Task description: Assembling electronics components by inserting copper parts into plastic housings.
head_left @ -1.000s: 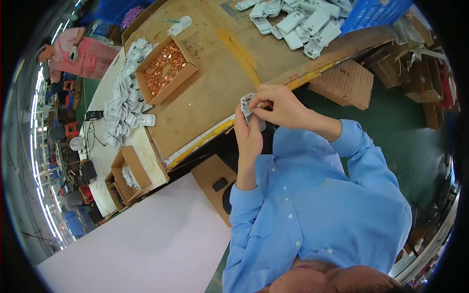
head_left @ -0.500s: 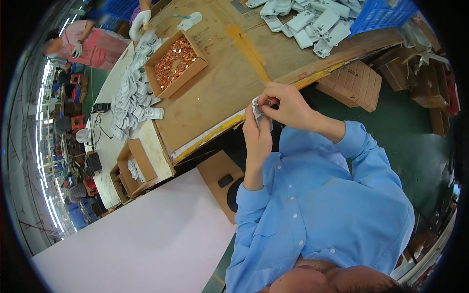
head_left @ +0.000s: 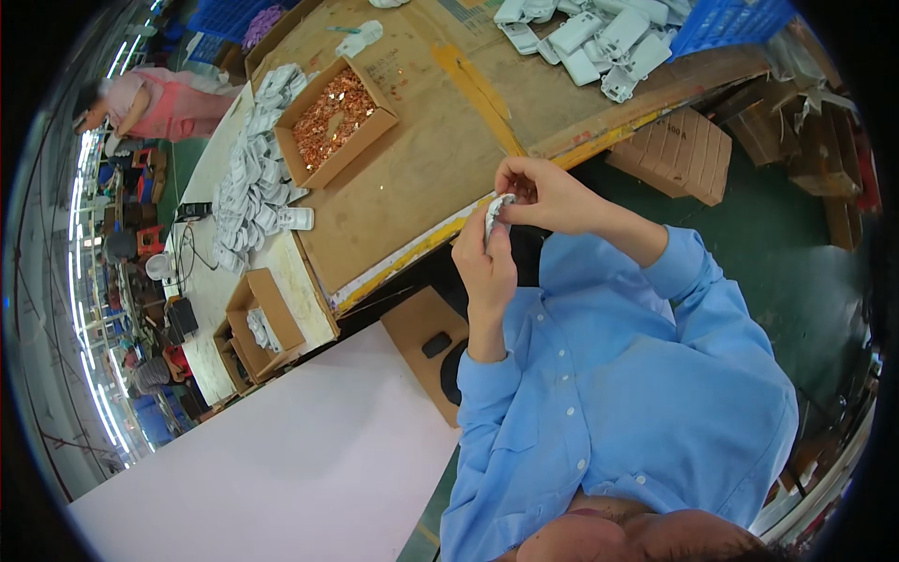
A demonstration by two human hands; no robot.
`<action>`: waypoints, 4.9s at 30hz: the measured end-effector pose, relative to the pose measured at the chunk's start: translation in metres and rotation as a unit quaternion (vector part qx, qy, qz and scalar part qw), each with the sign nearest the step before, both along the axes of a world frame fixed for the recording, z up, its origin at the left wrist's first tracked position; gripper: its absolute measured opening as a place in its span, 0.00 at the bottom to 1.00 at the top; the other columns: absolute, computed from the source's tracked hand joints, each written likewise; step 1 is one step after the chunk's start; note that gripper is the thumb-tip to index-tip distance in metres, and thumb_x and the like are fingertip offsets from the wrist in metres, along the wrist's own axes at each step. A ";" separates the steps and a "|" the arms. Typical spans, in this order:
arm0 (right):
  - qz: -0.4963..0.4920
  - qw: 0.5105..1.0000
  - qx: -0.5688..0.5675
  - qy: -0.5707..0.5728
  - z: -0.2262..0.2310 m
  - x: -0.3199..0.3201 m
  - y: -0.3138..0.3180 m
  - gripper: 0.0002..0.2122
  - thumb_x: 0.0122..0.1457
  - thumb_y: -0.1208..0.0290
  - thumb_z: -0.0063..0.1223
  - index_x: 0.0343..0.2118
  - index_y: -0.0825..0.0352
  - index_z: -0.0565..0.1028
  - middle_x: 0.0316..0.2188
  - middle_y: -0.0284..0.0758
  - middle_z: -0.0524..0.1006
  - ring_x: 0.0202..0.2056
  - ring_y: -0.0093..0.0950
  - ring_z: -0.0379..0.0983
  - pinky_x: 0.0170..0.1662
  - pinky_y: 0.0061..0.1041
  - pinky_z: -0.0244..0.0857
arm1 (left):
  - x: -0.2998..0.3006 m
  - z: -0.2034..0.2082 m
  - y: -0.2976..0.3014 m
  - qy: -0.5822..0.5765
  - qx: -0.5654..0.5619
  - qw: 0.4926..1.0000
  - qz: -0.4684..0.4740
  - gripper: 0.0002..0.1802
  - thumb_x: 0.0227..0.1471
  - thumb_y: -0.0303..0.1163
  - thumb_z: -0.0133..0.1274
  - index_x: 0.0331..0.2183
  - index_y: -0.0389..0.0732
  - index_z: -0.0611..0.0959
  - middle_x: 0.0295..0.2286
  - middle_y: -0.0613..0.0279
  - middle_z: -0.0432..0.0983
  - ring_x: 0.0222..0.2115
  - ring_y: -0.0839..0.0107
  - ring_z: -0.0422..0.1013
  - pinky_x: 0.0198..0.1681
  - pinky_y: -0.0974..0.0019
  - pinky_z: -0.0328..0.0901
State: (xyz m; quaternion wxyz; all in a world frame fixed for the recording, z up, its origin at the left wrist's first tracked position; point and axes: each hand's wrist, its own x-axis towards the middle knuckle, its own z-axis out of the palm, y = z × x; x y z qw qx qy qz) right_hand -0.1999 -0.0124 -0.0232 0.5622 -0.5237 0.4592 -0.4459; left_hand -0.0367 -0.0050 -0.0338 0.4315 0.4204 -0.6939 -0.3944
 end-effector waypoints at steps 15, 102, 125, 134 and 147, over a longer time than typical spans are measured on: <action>-0.060 0.985 -0.076 0.140 0.006 0.011 0.006 0.09 0.51 0.71 0.57 0.31 0.68 0.71 0.22 0.36 0.73 0.24 0.30 0.70 0.29 0.28 0.65 | 0.000 -0.007 0.001 0.078 0.142 0.987 0.002 0.15 0.61 0.30 0.38 0.42 0.34 0.77 0.34 0.63 0.76 0.34 0.78 0.69 0.39 0.74 0.64; -0.184 0.979 -0.086 0.034 -0.069 -0.027 -0.073 0.10 0.54 0.68 0.56 0.30 0.70 0.74 0.21 0.34 0.75 0.24 0.24 0.71 0.30 0.24 0.66 | 0.283 0.018 -0.337 0.045 0.009 0.907 0.420 0.30 0.49 0.36 0.60 0.47 0.28 0.68 0.36 0.51 0.71 0.33 0.65 0.71 0.31 0.64 0.69; -0.162 0.651 -0.318 0.670 -0.035 -0.098 -0.159 0.09 0.51 0.75 0.49 0.36 0.66 0.75 0.34 0.36 0.76 0.43 0.34 0.71 0.46 0.34 0.61 | 0.082 -0.080 -0.119 0.122 0.089 0.974 0.171 0.13 0.56 0.30 0.52 0.42 0.33 0.76 0.29 0.65 0.73 0.27 0.80 0.69 0.30 0.77 0.65; 0.151 0.822 -0.435 0.336 0.024 0.070 -0.103 0.12 0.49 0.74 0.57 0.38 0.62 0.73 0.32 0.36 0.75 0.36 0.37 0.71 0.40 0.35 0.65 | 0.099 -0.083 -0.113 0.224 0.158 0.957 0.099 0.29 0.64 0.50 0.33 0.39 0.34 0.79 0.31 0.63 0.76 0.31 0.78 0.70 0.36 0.74 0.65; 0.044 0.879 -0.334 0.337 0.021 0.130 -0.258 0.10 0.53 0.71 0.54 0.38 0.66 0.73 0.36 0.36 0.74 0.39 0.35 0.72 0.43 0.33 0.67 | 0.119 -0.080 -0.127 0.489 0.230 0.829 0.144 0.19 0.61 0.45 0.36 0.40 0.39 0.73 0.28 0.58 0.73 0.29 0.68 0.70 0.36 0.66 0.66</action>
